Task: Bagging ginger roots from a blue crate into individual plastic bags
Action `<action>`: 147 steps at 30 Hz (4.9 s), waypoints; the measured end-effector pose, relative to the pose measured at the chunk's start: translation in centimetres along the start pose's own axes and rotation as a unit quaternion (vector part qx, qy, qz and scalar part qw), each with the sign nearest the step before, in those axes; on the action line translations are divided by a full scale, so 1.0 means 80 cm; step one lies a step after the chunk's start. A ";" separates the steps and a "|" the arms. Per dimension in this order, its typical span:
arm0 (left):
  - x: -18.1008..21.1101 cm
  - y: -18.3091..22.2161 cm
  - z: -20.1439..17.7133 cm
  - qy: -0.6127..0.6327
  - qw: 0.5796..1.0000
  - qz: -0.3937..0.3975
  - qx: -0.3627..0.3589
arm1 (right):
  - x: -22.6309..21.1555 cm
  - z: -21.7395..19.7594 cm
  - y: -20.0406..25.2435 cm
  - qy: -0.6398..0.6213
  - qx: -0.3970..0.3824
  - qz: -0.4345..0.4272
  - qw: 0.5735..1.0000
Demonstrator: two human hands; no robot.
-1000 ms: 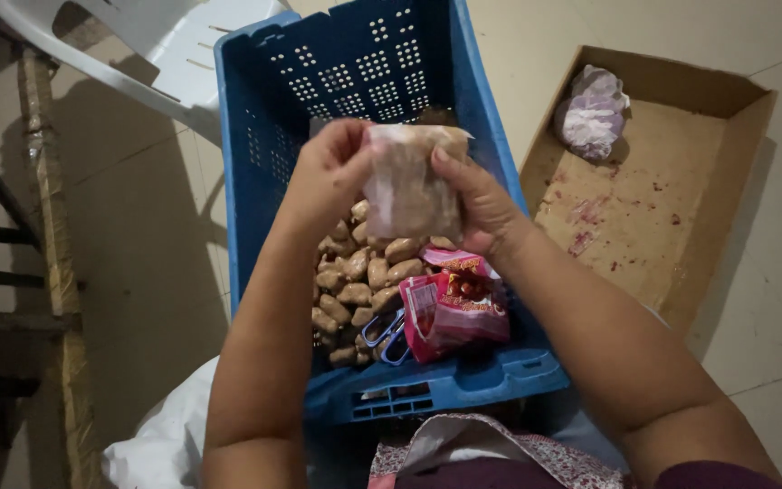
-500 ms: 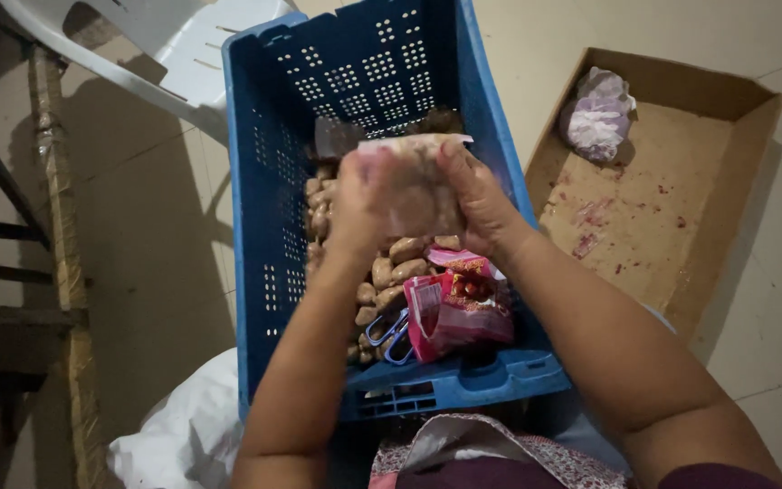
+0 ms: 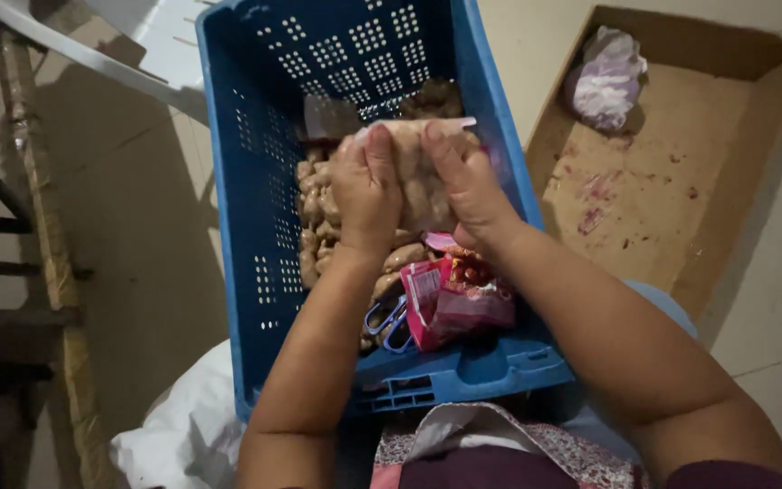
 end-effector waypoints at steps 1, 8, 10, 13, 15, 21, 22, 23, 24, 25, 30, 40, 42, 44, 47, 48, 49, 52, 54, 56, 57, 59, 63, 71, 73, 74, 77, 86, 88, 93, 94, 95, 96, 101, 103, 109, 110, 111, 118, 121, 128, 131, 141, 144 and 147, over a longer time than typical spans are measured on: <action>-0.005 0.004 0.006 -0.002 1.000 -0.003 -0.001 | -0.003 0.003 0.002 0.000 0.001 0.004 1.000; -0.018 0.009 0.013 0.082 0.995 -0.051 0.033 | -0.007 0.007 0.012 -0.004 0.039 0.033 0.999; -0.014 0.009 0.009 0.076 0.996 -0.046 0.030 | -0.001 0.009 0.015 -0.001 0.044 0.044 0.998; -0.011 0.016 0.013 0.042 0.999 -0.015 0.025 | 0.000 0.009 0.023 -0.030 0.040 0.016 0.999; -0.002 0.019 0.015 -0.030 0.999 -0.017 0.018 | 0.015 -0.014 0.016 -0.021 0.048 0.010 0.999; -0.056 0.005 -0.004 0.239 0.921 -0.304 -0.038 | -0.017 0.026 0.030 -0.070 0.003 0.110 0.991; -0.050 0.000 -0.019 0.238 0.922 -0.302 -0.031 | -0.024 0.035 0.032 -0.067 -0.003 0.112 0.991; -0.044 -0.002 -0.029 0.289 0.891 -0.348 -0.045 | -0.032 0.041 0.035 -0.111 0.011 0.115 0.987; -0.037 -0.003 -0.038 0.339 0.854 -0.391 -0.059 | -0.039 0.046 0.038 -0.154 0.026 0.118 0.981; -0.033 -0.001 -0.046 0.341 0.853 -0.390 -0.058 | -0.037 0.039 0.035 -0.152 0.024 0.117 0.981; -0.008 0.008 -0.052 0.262 0.919 -0.209 -0.207 | -0.036 0.024 0.026 -0.202 -0.007 0.085 0.976; -0.017 0.022 -0.028 0.193 0.939 -0.148 -0.243 | -0.012 -0.007 -0.001 -0.139 0.004 0.121 0.983; -0.004 0.022 -0.042 0.276 0.907 -0.295 -0.118 | -0.014 -0.006 -0.006 -0.171 -0.039 0.129 0.976; -0.034 0.016 -0.029 0.266 0.922 -0.268 -0.089 | -0.006 -0.018 -0.013 -0.178 -0.047 0.131 0.974; 0.000 0.005 -0.037 0.185 0.946 -0.249 -0.093 | 0.005 -0.027 -0.019 -0.186 -0.058 0.136 0.971; 0.023 0.003 -0.044 0.116 0.951 -0.257 -0.127 | 0.009 -0.028 -0.019 -0.187 -0.063 0.137 0.971; 0.028 0.003 -0.037 0.115 0.951 -0.258 -0.126 | 0.010 -0.028 -0.015 -0.187 -0.063 0.138 0.971; 0.025 0.010 -0.012 0.039 0.938 -0.297 -0.174 | 0.011 -0.020 0.000 -0.185 -0.059 0.143 0.971; 0.012 0.014 0.002 0.043 0.961 -0.239 -0.129 | 0.010 -0.005 0.013 -0.245 -0.026 0.156 0.957; 0.011 0.017 0.010 0.102 0.968 -0.210 -0.095 | 0.017 -0.015 0.004 -0.230 -0.032 0.144 0.962; 0.012 0.019 0.013 0.161 0.968 -0.182 -0.058 | 0.021 -0.021 0.000 -0.213 -0.038 0.135 0.967; 0.004 0.019 0.013 0.160 0.972 -0.163 -0.047 | 0.017 -0.014 0.004 -0.232 -0.015 0.129 0.964; -0.005 0.033 0.033 0.196 0.970 -0.141 -0.021 | 0.010 -0.009 0.013 -0.256 0.005 0.112 0.960; 0.011 0.029 0.032 0.299 0.935 -0.192 -0.008 | -0.012 0.006 0.025 -0.206 0.023 0.122 0.971; 0.013 0.021 0.019 0.307 0.931 -0.196 -0.010 | -0.018 0.008 0.026 -0.194 0.014 0.135 0.972; 0.014 0.013 0.008 0.248 0.952 -0.178 -0.035 | -0.019 0.006 0.022 -0.167 -0.001 0.148 0.975; -0.001 0.003 -0.012 0.158 0.977 -0.144 -0.024 | -0.006 -0.004 0.010 -0.121 -0.022 0.151 0.981; -0.023 0.026 0.038 0.185 0.965 -0.183 -0.024 | 0.000 -0.029 0.001 -0.087 0.017 0.136 0.987; 0.000 0.006 0.019 0.183 0.964 -0.189 -0.038 | -0.010 -0.024 -0.001 -0.074 0.019 0.150 0.986; -0.014 -0.081 -0.064 0.125 0.974 -0.178 -0.063 | -0.044 -0.037 -0.040 0.194 0.016 0.056 0.979; -0.020 -0.096 -0.079 0.123 0.974 -0.177 -0.069 | -0.034 -0.051 -0.051 0.189 0.020 0.056 0.980; -0.031 -0.109 -0.095 0.184 0.953 -0.239 -0.030 | -0.027 -0.067 -0.061 0.195 0.044 0.038 0.979; -0.043 -0.121 -0.110 0.242 0.923 -0.299 0.010 | -0.018 -0.083 -0.071 0.202 0.069 0.021 0.977; -0.182 -0.104 -0.036 -0.087 0.990 -0.107 -0.040 | -0.029 -0.070 -0.060 0.204 0.082 -0.034 0.975; -0.224 -0.098 -0.004 -0.188 0.977 -0.029 -0.095 | -0.030 -0.073 -0.058 0.174 0.105 -0.041 0.978; -0.331 -0.116 0.090 -0.147 0.976 -0.145 -0.064 | -0.039 -0.074 -0.051 0.128 0.114 -0.068 0.983; -0.343 -0.120 0.107 -0.114 0.979 -0.158 -0.061 | -0.040 -0.074 -0.051 0.117 0.116 -0.068 0.984; -0.354 -0.123 0.125 -0.081 0.980 -0.171 -0.061 | -0.040 -0.075 -0.048 0.104 0.121 -0.068 0.985; -0.425 -0.073 0.146 -0.190 0.886 -0.361 -0.220 | -0.040 -0.073 -0.047 0.084 0.129 -0.065 0.986; -0.400 -0.053 0.134 -0.241 0.856 -0.333 -0.312 | -0.041 -0.070 -0.048 0.084 0.116 -0.060 0.988; -0.285 -0.048 0.174 -0.236 0.819 -0.179 -0.492 | -0.043 -0.068 -0.048 0.086 0.099 -0.053 0.990; -0.162 -0.045 0.146 -0.165 0.765 -0.148 -0.604 | -0.040 -0.074 -0.054 0.080 0.096 -0.048 0.991; -0.276 0.061 0.226 -0.134 0.824 -0.167 -0.525 | -0.023 -0.080 -0.068 0.132 0.088 -0.050 0.986; -0.210 0.029 0.168 -0.135 0.828 -0.166 -0.518 | -0.014 -0.085 -0.076 0.189 0.057 -0.086 0.977; -0.171 0.013 0.130 -0.053 0.855 -0.139 -0.496 | -0.016 -0.086 -0.080 0.459 -0.053 -0.121 0.878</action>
Point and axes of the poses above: each hand's wrist, its own y-axis away from the middle knuckle, its own z-axis out of the palm, x = y × z, the point moved 3 cm from there along -y, towards the middle knuckle, and after that the axes turned 7 degrees about -y, right-handed, at the moved point
